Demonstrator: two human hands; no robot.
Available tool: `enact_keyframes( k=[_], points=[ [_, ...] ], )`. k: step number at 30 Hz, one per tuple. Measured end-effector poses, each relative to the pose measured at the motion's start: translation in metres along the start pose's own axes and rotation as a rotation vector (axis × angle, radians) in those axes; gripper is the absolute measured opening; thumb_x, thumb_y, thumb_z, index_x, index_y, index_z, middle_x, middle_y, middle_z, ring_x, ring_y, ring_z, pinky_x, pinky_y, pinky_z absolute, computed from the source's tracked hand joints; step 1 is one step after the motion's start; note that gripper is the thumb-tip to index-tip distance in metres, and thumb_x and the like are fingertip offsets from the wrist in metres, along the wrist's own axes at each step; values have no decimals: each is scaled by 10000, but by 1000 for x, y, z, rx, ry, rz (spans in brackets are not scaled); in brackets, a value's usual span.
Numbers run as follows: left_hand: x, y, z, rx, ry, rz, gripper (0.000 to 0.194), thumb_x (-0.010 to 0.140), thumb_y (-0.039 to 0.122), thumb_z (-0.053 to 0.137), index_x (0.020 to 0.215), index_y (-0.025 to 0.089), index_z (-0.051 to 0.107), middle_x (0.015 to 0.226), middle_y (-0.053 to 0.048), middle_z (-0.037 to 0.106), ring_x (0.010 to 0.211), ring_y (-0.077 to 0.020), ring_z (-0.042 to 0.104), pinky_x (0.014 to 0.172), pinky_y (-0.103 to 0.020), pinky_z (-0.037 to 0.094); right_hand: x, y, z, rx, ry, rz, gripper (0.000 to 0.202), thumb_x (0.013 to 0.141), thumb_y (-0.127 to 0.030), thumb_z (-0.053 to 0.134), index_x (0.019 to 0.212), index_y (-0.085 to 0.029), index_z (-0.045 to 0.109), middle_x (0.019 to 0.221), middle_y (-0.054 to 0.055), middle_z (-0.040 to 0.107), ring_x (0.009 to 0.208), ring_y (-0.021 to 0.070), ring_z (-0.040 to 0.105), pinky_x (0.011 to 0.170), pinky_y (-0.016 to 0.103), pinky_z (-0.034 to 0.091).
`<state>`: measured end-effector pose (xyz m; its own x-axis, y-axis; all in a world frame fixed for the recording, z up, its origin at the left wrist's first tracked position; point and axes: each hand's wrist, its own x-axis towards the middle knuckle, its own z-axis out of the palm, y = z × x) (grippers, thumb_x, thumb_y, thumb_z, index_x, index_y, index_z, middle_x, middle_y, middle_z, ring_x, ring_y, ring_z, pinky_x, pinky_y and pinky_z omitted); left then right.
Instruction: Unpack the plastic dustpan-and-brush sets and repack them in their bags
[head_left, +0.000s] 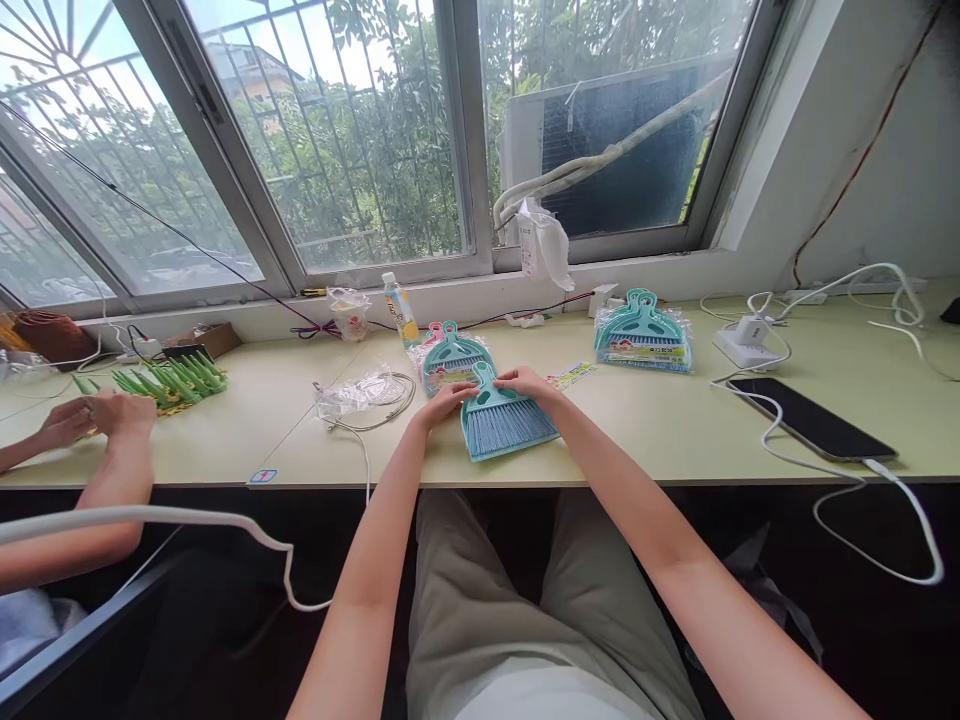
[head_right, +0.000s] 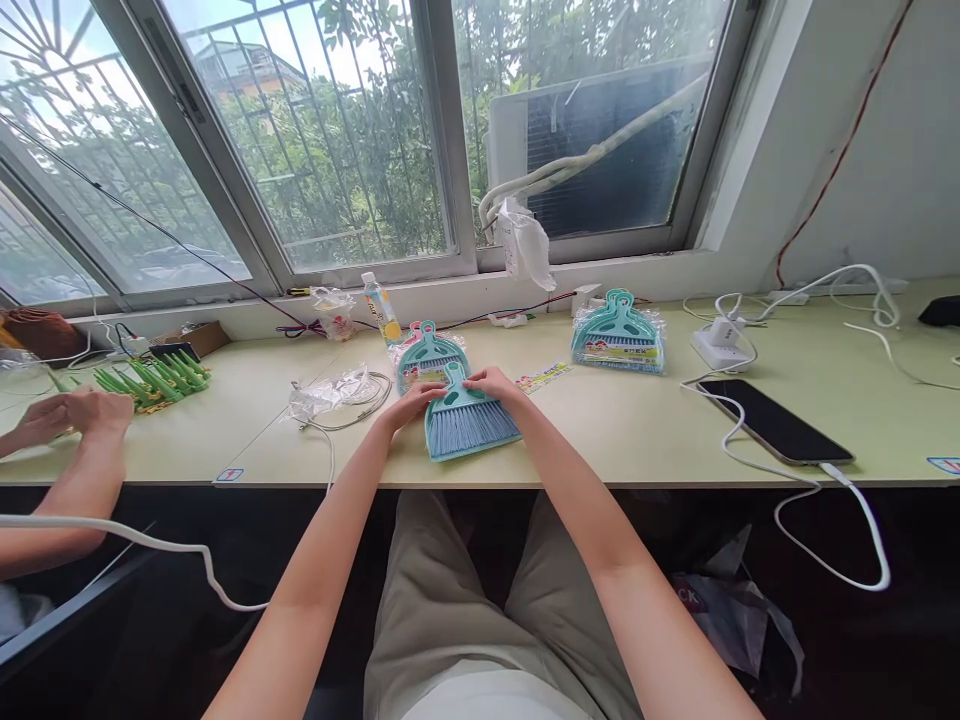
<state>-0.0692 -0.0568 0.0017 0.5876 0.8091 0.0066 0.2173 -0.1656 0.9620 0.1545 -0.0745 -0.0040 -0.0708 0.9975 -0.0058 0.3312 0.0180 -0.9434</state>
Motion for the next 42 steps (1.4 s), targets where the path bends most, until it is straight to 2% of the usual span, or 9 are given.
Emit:
enact_keyframes(
  k=[5, 11, 15, 18, 24, 33, 36, 39, 42],
  points=[
    [-7, 4, 3, -104, -135, -93, 486, 704, 450, 792, 1095, 167, 727, 965, -79, 702, 853, -178, 638, 756, -286, 487, -7, -10, 0, 48, -28, 14, 362, 713, -413, 783, 944, -135, 767, 862, 78, 745, 775, 194, 650, 724, 273, 491],
    [-14, 9, 7, -101, -224, -72, 461, 662, 385, 835, 1060, 171, 742, 977, -91, 714, 907, -206, 657, 801, -307, 499, -26, -24, -11, -163, -141, -39, 374, 764, -516, 715, 924, -181, 766, 910, 52, 735, 854, 201, 629, 747, 273, 458],
    [-13, 9, 6, -98, -253, -87, 454, 669, 375, 835, 1063, 169, 744, 982, -83, 715, 901, -195, 657, 794, -294, 495, -31, -28, -13, -180, -191, -20, 457, 708, -592, 727, 860, -161, 751, 807, 34, 704, 781, 179, 596, 714, 269, 430],
    [-12, 7, 5, -84, -265, -92, 471, 676, 378, 830, 1091, 173, 738, 986, -77, 714, 879, -180, 652, 760, -274, 488, -32, -29, -10, -121, -169, 0, 434, 650, -555, 777, 820, -157, 752, 772, 29, 697, 765, 176, 596, 712, 267, 428],
    [-11, 6, 5, -93, -270, -90, 472, 674, 378, 833, 1091, 178, 737, 982, -75, 713, 884, -183, 653, 774, -278, 495, -35, -34, -5, -78, -53, 60, 285, 613, -403, 824, 721, -153, 742, 750, 51, 705, 793, 210, 622, 683, 275, 442],
    [-11, 6, 6, -187, -208, -133, 499, 680, 363, 829, 1131, 185, 710, 989, -91, 709, 920, -219, 675, 821, -327, 520, -20, -22, 3, 57, 72, 102, 322, 612, -300, 843, 873, -129, 767, 850, 74, 747, 814, 207, 672, 724, 277, 502],
    [-13, 9, 6, -231, -162, -172, 544, 683, 342, 829, 1189, 214, 677, 1041, -102, 704, 980, -259, 674, 846, -373, 528, -17, -22, 1, 169, 111, 84, 361, 696, -337, 811, 983, -125, 760, 954, 109, 756, 859, 221, 692, 742, 280, 528],
    [-14, 8, 2, -219, -131, -136, 605, 657, 304, 850, 1226, 235, 656, 1087, -106, 697, 1040, -290, 663, 875, -395, 520, -15, -19, -9, 161, 145, 15, 443, 888, -479, 594, 1117, -125, 730, 1087, 146, 737, 985, 242, 692, 801, 302, 541],
    [-12, 3, -5, -236, -52, -75, 613, 654, 321, 853, 1226, 234, 649, 1124, -103, 690, 1077, -292, 648, 898, -383, 513, -12, -8, -22, -117, 436, 31, 495, 987, -432, 355, 1216, -143, 686, 1240, 169, 679, 1198, 259, 606, 957, 352, 483]
  ],
)
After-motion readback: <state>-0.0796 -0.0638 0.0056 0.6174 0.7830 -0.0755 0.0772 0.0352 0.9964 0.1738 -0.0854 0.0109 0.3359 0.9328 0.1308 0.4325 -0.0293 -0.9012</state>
